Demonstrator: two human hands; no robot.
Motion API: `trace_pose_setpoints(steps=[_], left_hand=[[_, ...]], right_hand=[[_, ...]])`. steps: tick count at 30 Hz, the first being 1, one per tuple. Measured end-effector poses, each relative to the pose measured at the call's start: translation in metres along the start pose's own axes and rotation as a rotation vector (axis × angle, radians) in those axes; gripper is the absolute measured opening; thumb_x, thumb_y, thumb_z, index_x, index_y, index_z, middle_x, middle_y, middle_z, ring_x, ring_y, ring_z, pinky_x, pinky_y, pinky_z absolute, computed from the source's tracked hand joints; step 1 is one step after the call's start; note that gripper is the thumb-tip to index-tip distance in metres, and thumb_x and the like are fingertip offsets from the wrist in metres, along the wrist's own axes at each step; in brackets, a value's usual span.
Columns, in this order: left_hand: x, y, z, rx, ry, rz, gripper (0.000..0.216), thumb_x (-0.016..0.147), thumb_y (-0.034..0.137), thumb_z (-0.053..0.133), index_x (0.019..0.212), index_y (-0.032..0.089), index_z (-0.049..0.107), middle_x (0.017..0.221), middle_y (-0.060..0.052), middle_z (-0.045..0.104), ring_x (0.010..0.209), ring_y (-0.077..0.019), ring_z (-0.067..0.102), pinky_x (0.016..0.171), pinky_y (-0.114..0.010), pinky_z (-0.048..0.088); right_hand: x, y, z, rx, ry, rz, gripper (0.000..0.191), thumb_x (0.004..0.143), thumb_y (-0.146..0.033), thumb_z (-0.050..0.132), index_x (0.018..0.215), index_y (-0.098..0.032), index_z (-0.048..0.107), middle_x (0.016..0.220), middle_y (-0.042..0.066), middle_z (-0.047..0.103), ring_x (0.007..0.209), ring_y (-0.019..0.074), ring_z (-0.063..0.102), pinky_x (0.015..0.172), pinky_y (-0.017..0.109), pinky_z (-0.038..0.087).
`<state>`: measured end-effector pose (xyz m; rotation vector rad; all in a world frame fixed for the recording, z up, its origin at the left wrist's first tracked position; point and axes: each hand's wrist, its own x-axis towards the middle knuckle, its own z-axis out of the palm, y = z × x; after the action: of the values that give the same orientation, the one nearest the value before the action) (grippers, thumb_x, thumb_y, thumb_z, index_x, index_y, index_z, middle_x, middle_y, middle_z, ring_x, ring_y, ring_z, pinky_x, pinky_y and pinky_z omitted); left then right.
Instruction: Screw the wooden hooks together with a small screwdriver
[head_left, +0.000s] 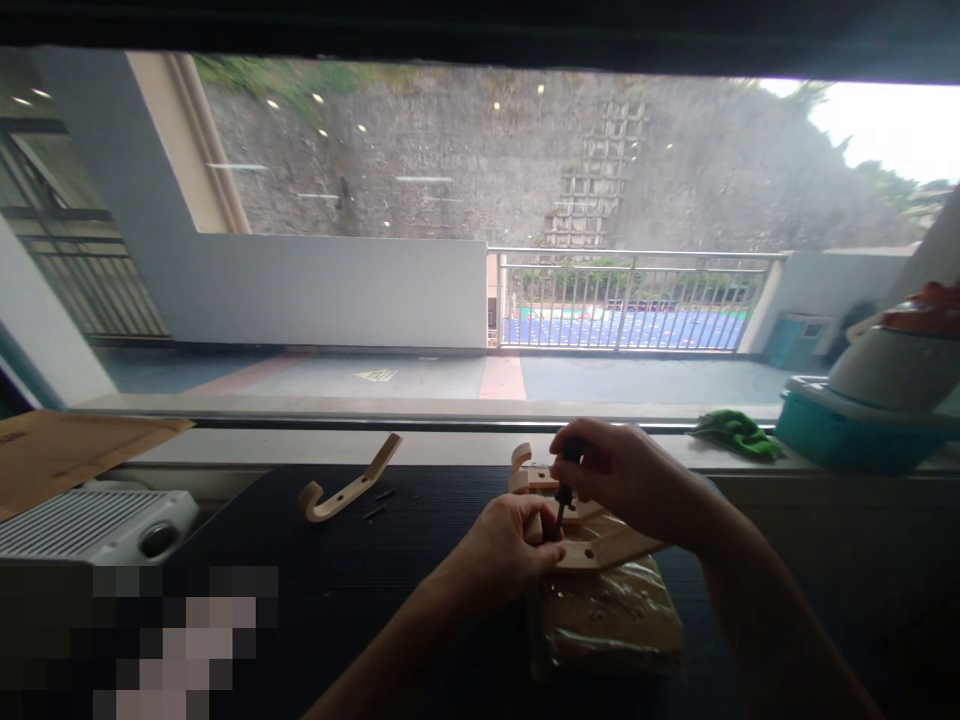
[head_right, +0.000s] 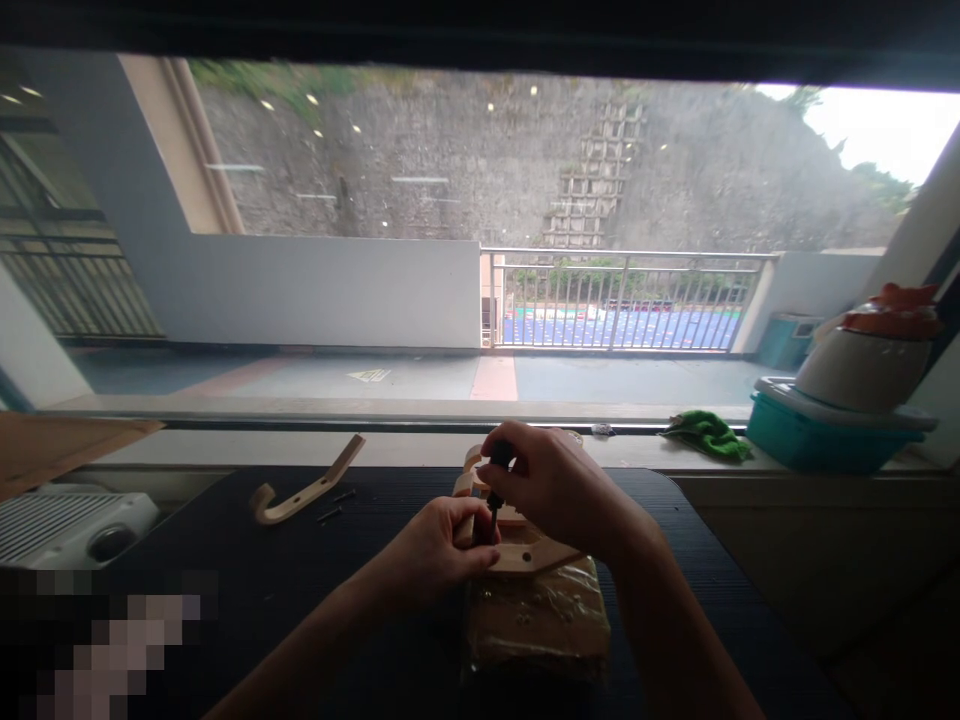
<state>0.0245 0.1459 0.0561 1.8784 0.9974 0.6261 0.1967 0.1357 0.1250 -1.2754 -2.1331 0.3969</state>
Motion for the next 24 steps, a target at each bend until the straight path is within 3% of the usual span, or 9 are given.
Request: trace_pose_setpoints(steps=[4, 12, 19, 24], left_hand=[[0.0023, -0.0055, 0.0044, -0.023, 0.034, 0.041, 0.01, 0.072, 0.025, 0.06, 0.071, 0.015, 0.059, 0.072, 0.001, 0.056, 0.067, -0.0127, 0.051, 0.061, -0.023, 0.041], [0.0, -0.0002, 0.0025, -0.039, 0.028, 0.042, 0.011, 0.071, 0.025, 0.062, 0.072, 0.014, 0.06, 0.072, 0.001, 0.056, 0.065, -0.0128, 0.052, 0.059, -0.023, 0.042], [0.0017, -0.0042, 0.005, -0.023, 0.031, 0.04, 0.013, 0.069, 0.028, 0.062, 0.071, 0.015, 0.059, 0.065, 0.003, 0.052, 0.061, -0.0118, 0.049, 0.057, -0.022, 0.04], [0.0009, -0.0005, 0.0029, -0.036, 0.028, 0.029, 0.014, 0.069, 0.028, 0.063, 0.072, 0.015, 0.059, 0.069, 0.003, 0.054, 0.063, -0.012, 0.05, 0.058, -0.022, 0.041]], right_hand=[[0.0018, 0.0, 0.0011, -0.106, 0.048, 0.055, 0.02, 0.081, -0.038, 0.057, 0.079, -0.018, 0.059, 0.059, -0.002, 0.058, 0.05, 0.0097, 0.048, 0.045, 0.021, 0.033], [-0.0019, -0.0023, -0.0002, -0.025, 0.028, -0.041, 0.021, 0.082, -0.029, 0.054, 0.1, -0.023, 0.063, 0.072, -0.001, 0.065, 0.058, 0.0102, 0.054, 0.053, 0.022, 0.039], [0.0033, -0.0013, 0.0068, -0.128, 0.059, 0.036, 0.023, 0.083, -0.04, 0.053, 0.075, -0.018, 0.056, 0.06, -0.001, 0.059, 0.051, 0.0101, 0.047, 0.047, 0.023, 0.032], [-0.001, -0.0027, 0.0027, 0.003, 0.025, -0.015, 0.016, 0.082, -0.03, 0.054, 0.096, -0.022, 0.057, 0.072, -0.001, 0.063, 0.059, 0.011, 0.053, 0.053, 0.022, 0.039]])
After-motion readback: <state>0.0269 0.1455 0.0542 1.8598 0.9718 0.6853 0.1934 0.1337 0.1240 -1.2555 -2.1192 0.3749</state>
